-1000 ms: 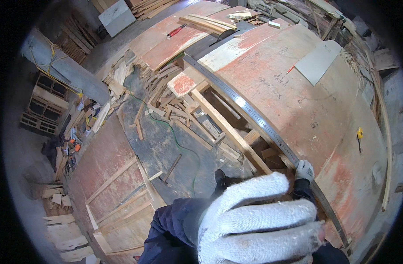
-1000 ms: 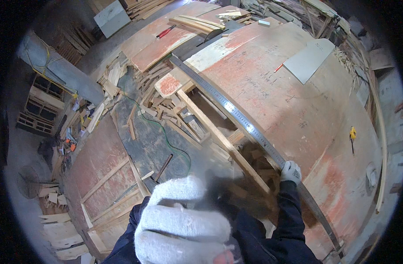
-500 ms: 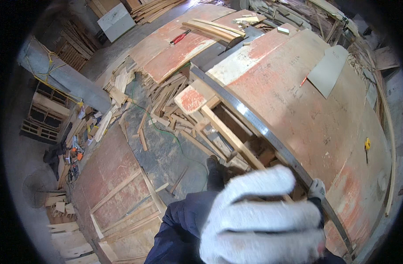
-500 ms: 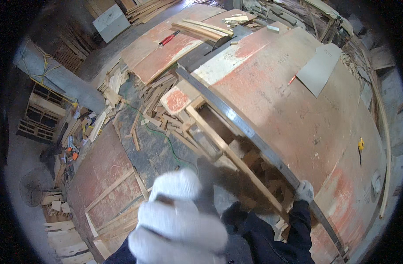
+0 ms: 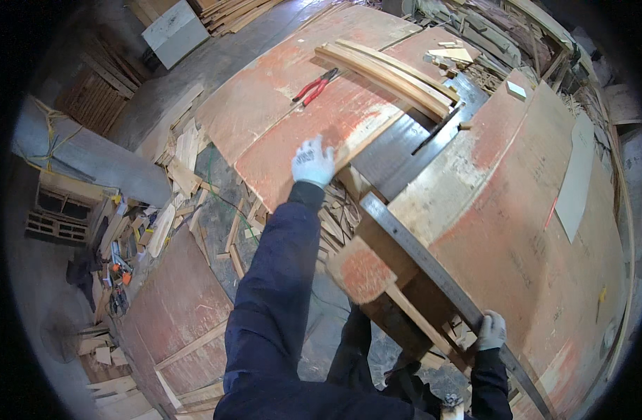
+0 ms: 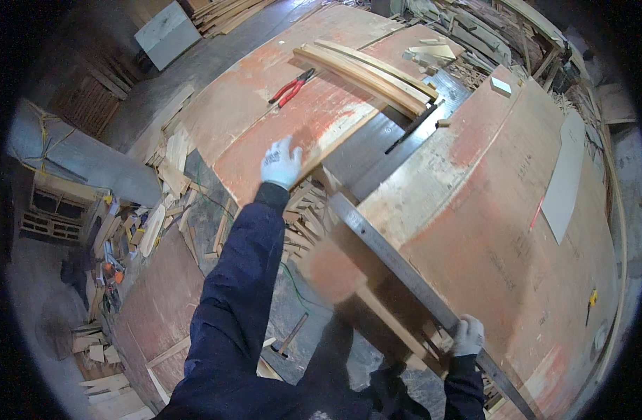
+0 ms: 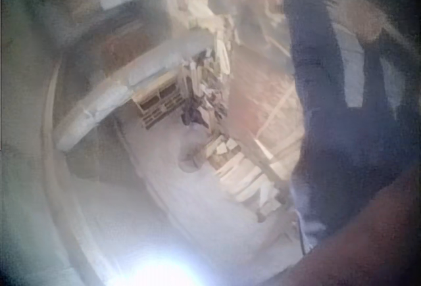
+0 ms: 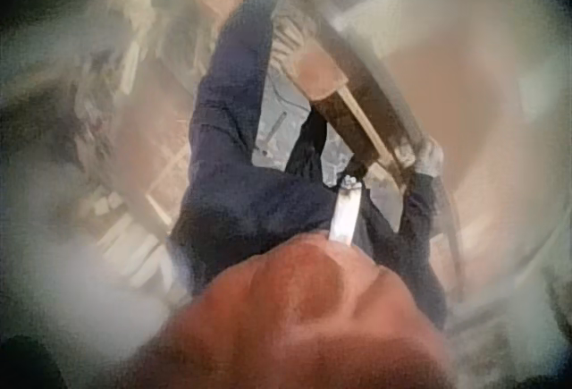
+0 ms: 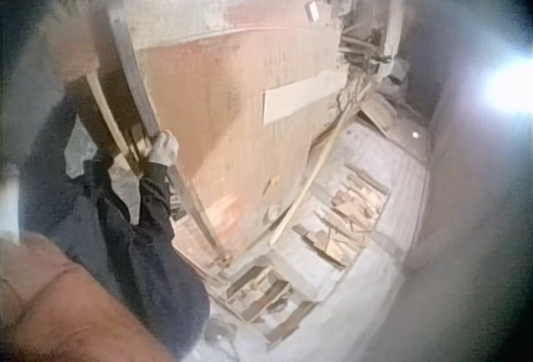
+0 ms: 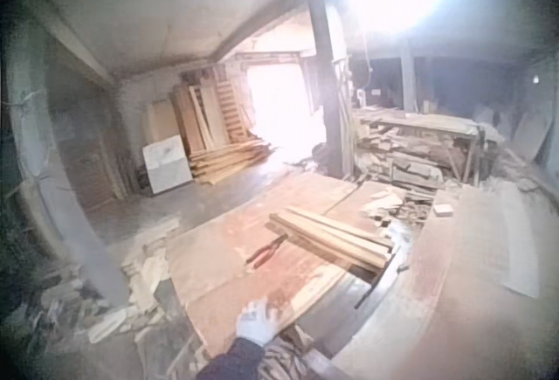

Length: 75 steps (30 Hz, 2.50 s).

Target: The person assembles a wooden frame by positioning thin wooden strips and fastening them with a pneumatic nail gun. They then measure the assembled frame with a tape measure.

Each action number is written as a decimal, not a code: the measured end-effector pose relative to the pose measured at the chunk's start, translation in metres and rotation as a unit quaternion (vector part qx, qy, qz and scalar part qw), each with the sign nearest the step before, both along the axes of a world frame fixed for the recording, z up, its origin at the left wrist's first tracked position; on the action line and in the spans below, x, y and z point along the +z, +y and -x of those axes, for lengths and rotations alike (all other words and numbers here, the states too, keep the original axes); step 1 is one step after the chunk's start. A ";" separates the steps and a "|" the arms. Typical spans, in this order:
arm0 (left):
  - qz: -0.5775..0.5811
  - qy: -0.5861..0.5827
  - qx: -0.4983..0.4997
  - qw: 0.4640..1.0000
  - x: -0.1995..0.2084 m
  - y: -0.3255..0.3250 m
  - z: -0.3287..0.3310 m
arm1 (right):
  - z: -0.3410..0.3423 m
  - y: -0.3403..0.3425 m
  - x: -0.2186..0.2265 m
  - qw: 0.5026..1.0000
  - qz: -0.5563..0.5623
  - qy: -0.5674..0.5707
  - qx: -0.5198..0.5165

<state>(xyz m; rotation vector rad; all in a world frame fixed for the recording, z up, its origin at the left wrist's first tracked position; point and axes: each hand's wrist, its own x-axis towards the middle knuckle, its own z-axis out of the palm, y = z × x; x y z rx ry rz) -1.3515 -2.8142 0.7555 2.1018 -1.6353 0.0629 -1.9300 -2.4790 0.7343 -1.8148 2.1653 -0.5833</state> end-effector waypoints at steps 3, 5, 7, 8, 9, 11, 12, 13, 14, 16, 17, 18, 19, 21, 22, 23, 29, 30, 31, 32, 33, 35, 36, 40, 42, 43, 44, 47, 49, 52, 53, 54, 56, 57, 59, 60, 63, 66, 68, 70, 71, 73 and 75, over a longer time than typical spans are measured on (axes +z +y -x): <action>0.009 -0.066 0.031 0.997 -0.016 -0.083 -0.049 | -0.062 -0.044 0.010 0.998 -0.013 0.050 0.039; 0.007 -0.075 0.040 0.996 -0.019 -0.126 -0.070 | -0.076 -0.054 0.018 0.995 -0.045 0.084 0.019; -0.017 -0.094 0.053 0.994 -0.024 -0.156 -0.079 | -0.081 -0.057 0.021 0.996 -0.035 0.082 0.020; -0.034 -0.102 0.058 0.993 -0.025 -0.170 -0.081 | -0.081 -0.057 0.021 0.995 -0.041 0.085 0.016; -0.051 -0.110 0.064 0.991 -0.027 -0.181 -0.083 | -0.082 -0.057 0.020 0.995 -0.046 0.087 0.012; -0.091 -0.137 0.078 0.983 -0.031 -0.195 -0.085 | -0.083 -0.059 0.017 0.995 -0.022 0.094 0.013; -0.085 -0.155 0.082 0.981 -0.031 -0.201 -0.089 | -0.083 -0.059 0.016 0.995 -0.009 0.099 0.017; -0.105 -0.165 0.083 0.977 -0.033 -0.203 -0.090 | -0.084 -0.059 0.016 0.994 0.001 0.103 0.021; -0.095 -0.150 0.084 0.981 -0.032 -0.205 -0.094 | -0.084 -0.059 0.016 0.994 0.003 0.104 0.022; -0.093 -0.118 0.045 0.988 -0.031 -0.199 -0.100 | -0.084 -0.060 0.016 0.994 0.006 0.103 0.028; -0.109 -0.098 0.029 0.989 -0.032 -0.189 -0.103 | -0.084 -0.060 0.015 0.996 -0.002 0.091 0.018; -0.086 -0.088 0.023 0.992 -0.032 -0.176 -0.105 | -0.083 -0.059 0.015 0.996 -0.014 0.085 0.008; -0.088 -0.070 0.019 0.993 -0.034 -0.156 -0.105 | -0.083 -0.058 0.014 0.996 -0.020 0.085 0.016; -0.115 0.030 0.046 0.992 -0.027 -0.106 -0.116 | -0.080 -0.055 0.011 0.995 -0.010 0.099 0.019; -0.124 0.069 0.037 0.989 -0.022 -0.072 -0.123 | -0.079 -0.053 0.009 0.994 -0.028 0.105 0.016; -0.124 0.105 0.028 0.986 -0.014 -0.032 -0.130 | -0.077 -0.052 0.007 0.994 -0.031 0.108 0.010; -0.043 0.326 0.056 0.943 0.041 0.250 -0.122 | -0.060 -0.047 -0.008 0.993 -0.058 0.098 0.002; -0.111 0.249 0.097 0.957 0.051 0.296 -0.124 | -0.057 -0.048 -0.011 0.991 -0.070 0.116 -0.005; -0.075 0.267 0.086 0.957 0.052 0.338 -0.120 | -0.053 -0.049 -0.013 0.989 -0.079 0.127 0.008; -0.124 0.276 0.142 0.942 0.049 0.377 -0.116 | -0.050 -0.051 -0.015 0.986 -0.096 0.137 0.018; -0.135 0.327 0.159 0.922 0.043 0.418 -0.111 | -0.048 -0.053 -0.017 0.982 -0.114 0.151 0.021; -0.193 0.306 0.204 0.910 0.009 0.487 -0.102 | -0.044 -0.055 -0.019 0.986 -0.103 0.125 0.039; -0.233 0.322 0.220 0.891 -0.017 0.519 -0.095 | -0.043 -0.057 -0.020 0.988 -0.093 0.117 0.041; -0.430 0.263 0.258 0.824 -0.162 0.649 -0.062 | -0.038 -0.058 -0.022 0.987 -0.114 0.113 0.021; -0.545 0.193 0.146 0.803 -0.234 0.708 -0.054 | -0.035 -0.059 -0.024 0.985 -0.137 0.097 0.024; -0.515 0.202 0.172 0.815 -0.261 0.739 -0.048 | -0.035 -0.063 -0.025 0.986 -0.139 0.091 0.019; -0.509 0.224 0.202 0.806 -0.280 0.766 -0.042 | -0.034 -0.063 -0.027 0.989 -0.113 0.095 0.019; -0.640 0.171 0.075 0.746 -0.298 0.808 -0.063 | -0.032 -0.066 -0.026 0.977 -0.155 0.131 0.069; -0.643 0.195 0.080 0.736 -0.271 0.820 -0.107 | -0.036 -0.062 -0.023 0.953 -0.093 0.243 0.155; -0.655 0.166 0.208 0.707 -0.195 0.799 -0.218 | -0.045 -0.055 -0.015 0.963 -0.103 0.228 0.100; -0.648 0.138 0.278 0.696 -0.169 0.780 -0.259 | -0.048 -0.051 -0.010 0.962 -0.056 0.225 0.141; -0.629 0.106 0.350 0.687 -0.141 0.758 -0.294 | -0.051 -0.053 -0.007 0.972 -0.091 0.200 0.081; -0.538 0.037 0.465 0.702 -0.089 0.705 -0.345 | -0.060 -0.055 0.004 0.977 -0.130 0.170 0.023; -0.464 -0.040 0.491 0.737 -0.072 0.667 -0.356 | -0.067 -0.061 0.009 0.980 -0.141 0.139 0.008; -0.283 -0.045 0.421 0.860 -0.039 0.570 -0.365 | -0.086 -0.073 0.021 0.991 -0.101 0.070 -0.044; -0.222 -0.045 0.376 0.898 -0.028 0.509 -0.357 | -0.100 -0.087 0.027 0.990 -0.097 0.074 -0.065; -0.168 0.118 0.127 0.970 -0.008 0.310 -0.300 | -0.154 -0.147 0.047 0.996 0.069 0.059 0.007; 0.018 0.009 -0.036 0.999 -0.019 0.130 -0.197 | -0.216 -0.239 0.065 0.993 0.103 0.000 0.055; 0.002 -0.028 -0.093 0.995 -0.028 0.041 -0.129 | -0.256 -0.304 0.073 0.992 0.100 -0.003 0.083; -0.019 -0.013 -0.156 0.988 -0.031 -0.029 -0.083 | -0.289 -0.368 0.077 0.992 0.083 -0.027 0.094; -0.010 -0.006 -0.156 0.988 -0.033 -0.051 -0.066 | -0.301 -0.398 0.078 0.988 0.096 -0.049 0.113; 0.007 0.009 -0.159 0.987 -0.036 -0.083 -0.041 | -0.320 -0.453 0.076 0.984 0.135 0.024 0.115; 0.030 0.009 -0.158 0.987 -0.039 -0.091 -0.035 | -0.331 -0.503 0.072 0.985 0.125 0.057 0.108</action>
